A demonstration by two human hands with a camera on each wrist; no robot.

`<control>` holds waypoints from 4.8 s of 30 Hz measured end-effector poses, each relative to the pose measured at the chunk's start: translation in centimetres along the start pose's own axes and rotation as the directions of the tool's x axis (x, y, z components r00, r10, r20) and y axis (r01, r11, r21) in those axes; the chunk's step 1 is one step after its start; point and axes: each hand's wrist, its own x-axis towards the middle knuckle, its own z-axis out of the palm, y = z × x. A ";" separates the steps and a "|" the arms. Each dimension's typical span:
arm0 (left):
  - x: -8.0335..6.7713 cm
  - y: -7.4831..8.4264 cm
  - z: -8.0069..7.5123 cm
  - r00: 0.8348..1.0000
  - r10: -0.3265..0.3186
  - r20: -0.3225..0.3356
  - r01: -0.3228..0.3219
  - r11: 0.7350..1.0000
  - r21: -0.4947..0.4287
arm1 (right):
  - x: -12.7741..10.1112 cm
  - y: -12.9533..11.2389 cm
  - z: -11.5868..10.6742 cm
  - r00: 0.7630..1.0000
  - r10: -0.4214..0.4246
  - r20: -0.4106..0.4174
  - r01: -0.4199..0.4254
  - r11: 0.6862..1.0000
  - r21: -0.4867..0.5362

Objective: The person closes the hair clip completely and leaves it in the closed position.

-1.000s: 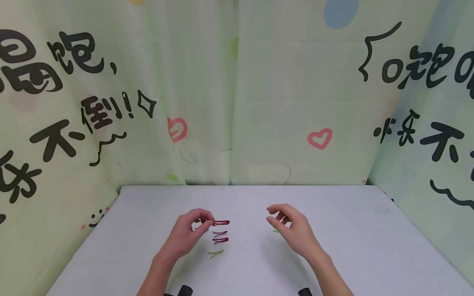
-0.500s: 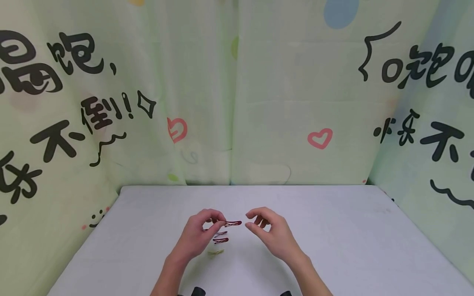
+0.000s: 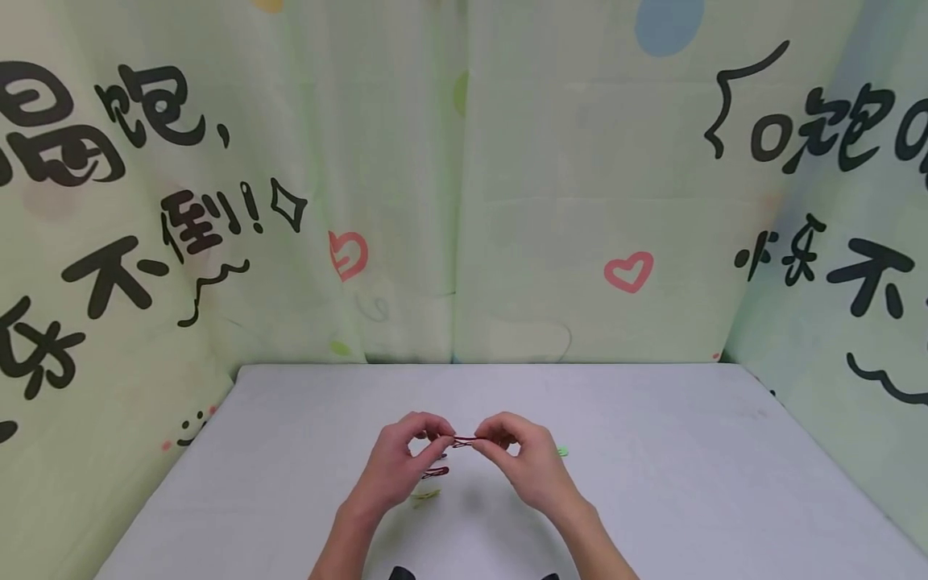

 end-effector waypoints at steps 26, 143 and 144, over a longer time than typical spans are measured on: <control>0.0 0.2 0.4 0.985 -0.158 0.067 0.167 0.974 -0.156 | -0.1 0.3 -0.2 0.998 -0.059 -0.039 0.060 0.998 0.012; -2.5 -5.4 -3.0 0.970 -0.224 0.094 0.214 0.971 0.107 | -2.4 7.6 -5.1 0.991 0.122 -0.053 -0.131 0.954 -0.268; -2.6 -5.4 -3.1 0.968 -0.229 0.104 0.217 0.970 0.110 | -2.4 7.7 -5.3 0.989 0.140 -0.049 -0.148 0.951 -0.271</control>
